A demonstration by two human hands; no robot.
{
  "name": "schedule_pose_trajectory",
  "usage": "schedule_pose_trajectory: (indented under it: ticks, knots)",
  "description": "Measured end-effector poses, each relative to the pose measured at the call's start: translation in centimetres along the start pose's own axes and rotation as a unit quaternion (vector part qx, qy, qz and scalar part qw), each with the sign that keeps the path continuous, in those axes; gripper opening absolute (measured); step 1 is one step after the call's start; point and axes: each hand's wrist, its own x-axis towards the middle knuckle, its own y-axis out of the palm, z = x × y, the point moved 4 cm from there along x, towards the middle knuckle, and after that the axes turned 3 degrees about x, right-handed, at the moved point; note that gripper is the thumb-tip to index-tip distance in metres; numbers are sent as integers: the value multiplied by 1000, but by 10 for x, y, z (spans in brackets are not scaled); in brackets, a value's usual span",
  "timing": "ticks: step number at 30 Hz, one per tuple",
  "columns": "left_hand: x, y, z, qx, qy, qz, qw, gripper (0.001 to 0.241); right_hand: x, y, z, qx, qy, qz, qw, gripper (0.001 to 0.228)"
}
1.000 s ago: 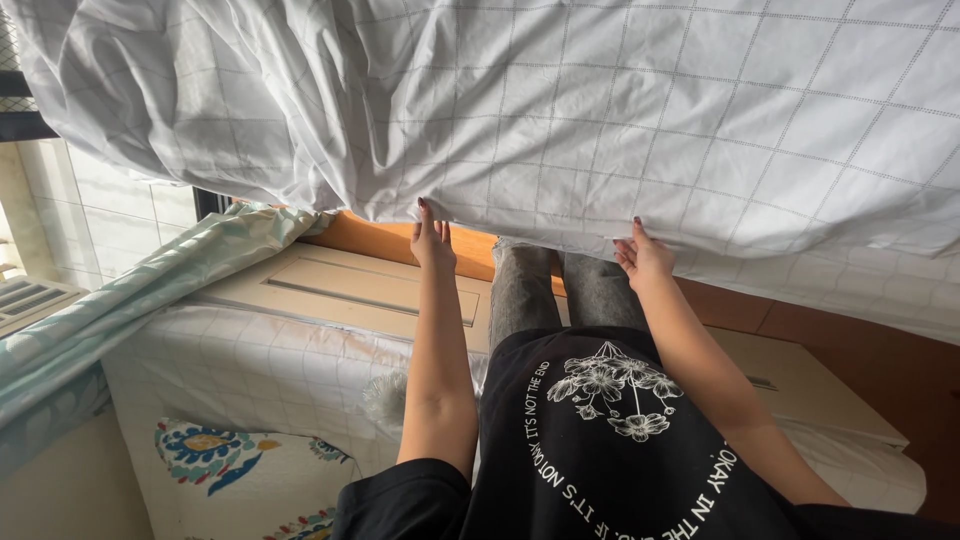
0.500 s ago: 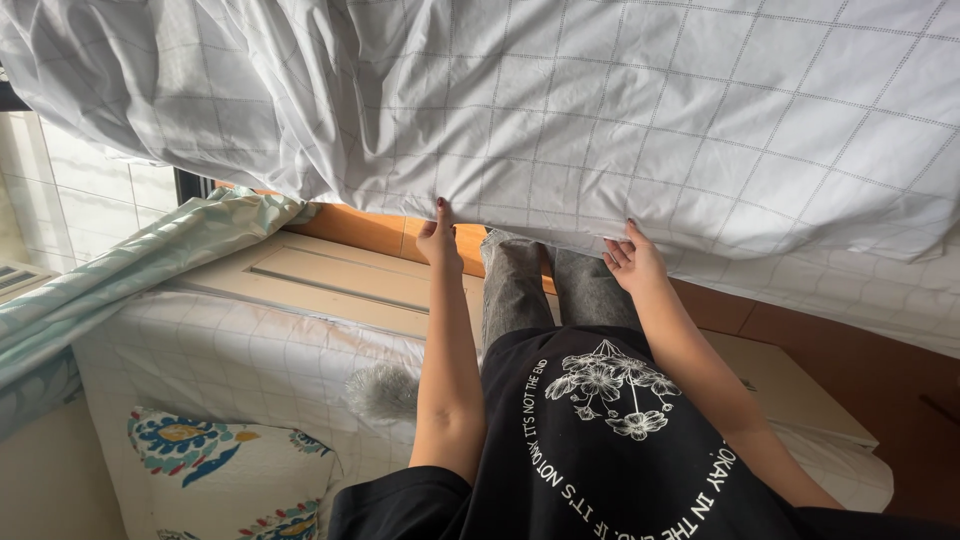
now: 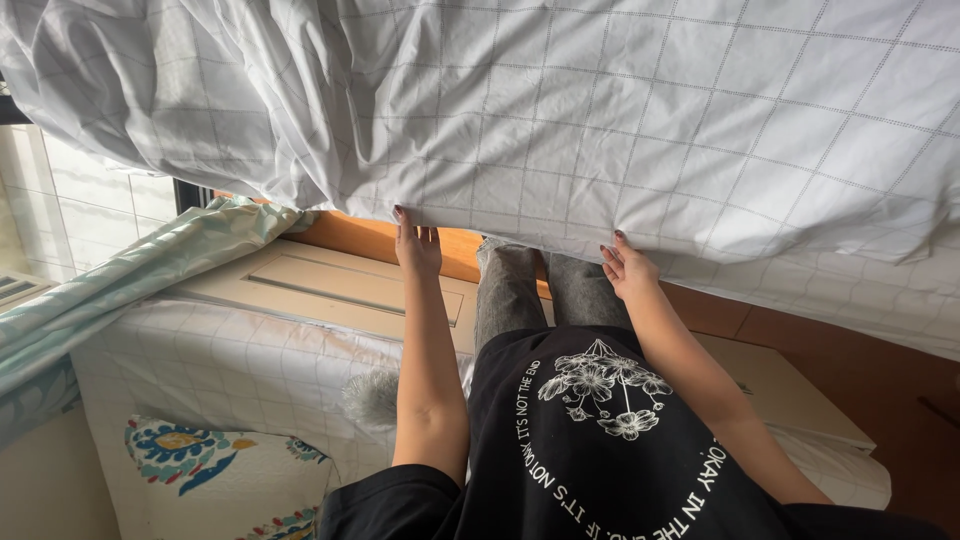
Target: The person sits on a bed and folds a white checkered bed sheet by hand. They repeatedly fold the sheet in half, align the edges, and smooth out the fabric to create a compact, rectangular bundle.
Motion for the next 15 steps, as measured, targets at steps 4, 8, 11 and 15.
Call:
schedule_pose_trajectory:
  ticks: [4, 8, 11, 15]
  knots:
    - [25, 2, -14, -70, 0, 84, 994, 60, 23, -14, -12, 77, 43, 54, 995, 32]
    - [25, 17, -27, -73, 10, 109, 991, 62, -32, 16, -21, 81, 68, 83, 991, 39]
    - [28, 20, -31, -62, 15, 84, 994, 62, -47, 49, -42, 38, 76, 152, 985, 42]
    - [12, 27, -42, -78, 7, 100, 992, 64, -63, 108, -74, -49, 96, 226, 968, 56]
